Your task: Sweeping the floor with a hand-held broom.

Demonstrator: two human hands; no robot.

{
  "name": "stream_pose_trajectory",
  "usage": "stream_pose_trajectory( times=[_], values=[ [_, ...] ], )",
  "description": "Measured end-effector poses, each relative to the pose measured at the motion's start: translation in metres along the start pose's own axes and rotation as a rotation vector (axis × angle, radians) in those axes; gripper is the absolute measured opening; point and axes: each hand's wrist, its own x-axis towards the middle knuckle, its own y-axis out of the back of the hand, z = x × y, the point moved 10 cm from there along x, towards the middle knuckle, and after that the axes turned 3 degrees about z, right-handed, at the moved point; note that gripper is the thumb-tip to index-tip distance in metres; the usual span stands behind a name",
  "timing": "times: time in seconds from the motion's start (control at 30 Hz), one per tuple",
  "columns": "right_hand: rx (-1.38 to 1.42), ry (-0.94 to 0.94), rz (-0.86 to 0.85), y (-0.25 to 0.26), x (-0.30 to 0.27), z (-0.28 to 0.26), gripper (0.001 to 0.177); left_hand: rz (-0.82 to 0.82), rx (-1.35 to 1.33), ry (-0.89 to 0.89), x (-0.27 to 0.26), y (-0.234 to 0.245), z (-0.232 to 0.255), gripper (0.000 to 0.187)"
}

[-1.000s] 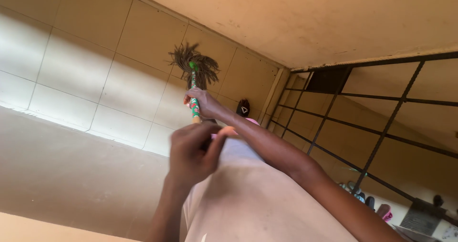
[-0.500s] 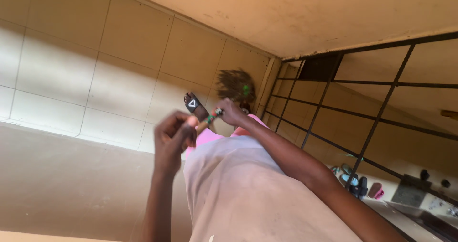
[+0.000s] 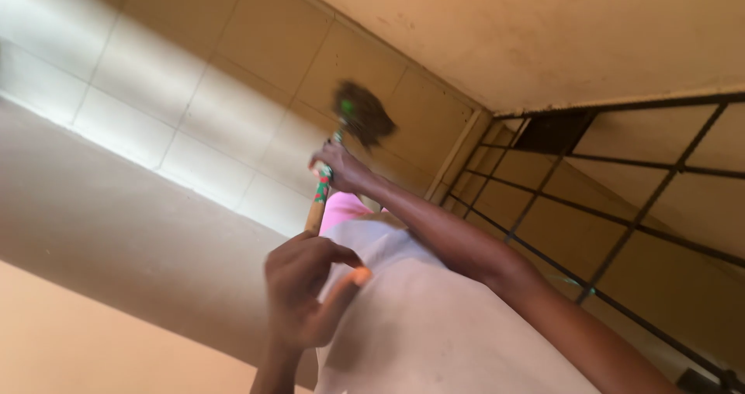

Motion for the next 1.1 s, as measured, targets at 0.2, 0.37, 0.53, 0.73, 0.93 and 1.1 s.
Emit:
stream_pose_trajectory(
  times=[0.2, 0.37, 0.53, 0.73, 0.93, 1.1],
  values=[
    [0.074, -0.059, 0.010, 0.021, -0.055, 0.004, 0.019, 0.023, -0.116, -0.350, -0.055, -0.082, 0.004, 0.026],
    [0.052, -0.187, -0.002, 0.049, -0.097, -0.001, 0.028, 0.005, -0.001, -0.347, -0.064, -0.088, 0.023, 0.020],
    [-0.009, -0.215, 0.006, 0.049, -0.130, 0.004, 0.035, 0.132, 0.029, -0.286, -0.061, -0.054, 0.010, 0.016],
    [-0.126, -0.372, -0.015, 0.038, -0.191, 0.049, 0.032, 0.183, -0.573, 0.234, -0.061, -0.060, -0.104, 0.029],
    [-0.094, -0.368, 0.023, 0.019, -0.146, 0.061, 0.028, 0.206, -0.943, 0.276, -0.040, -0.036, -0.111, 0.042],
    [0.029, -0.258, 0.027, -0.003, -0.037, 0.019, 0.031, 0.105, -0.481, 0.017, 0.005, 0.028, -0.037, 0.039]
  ],
)
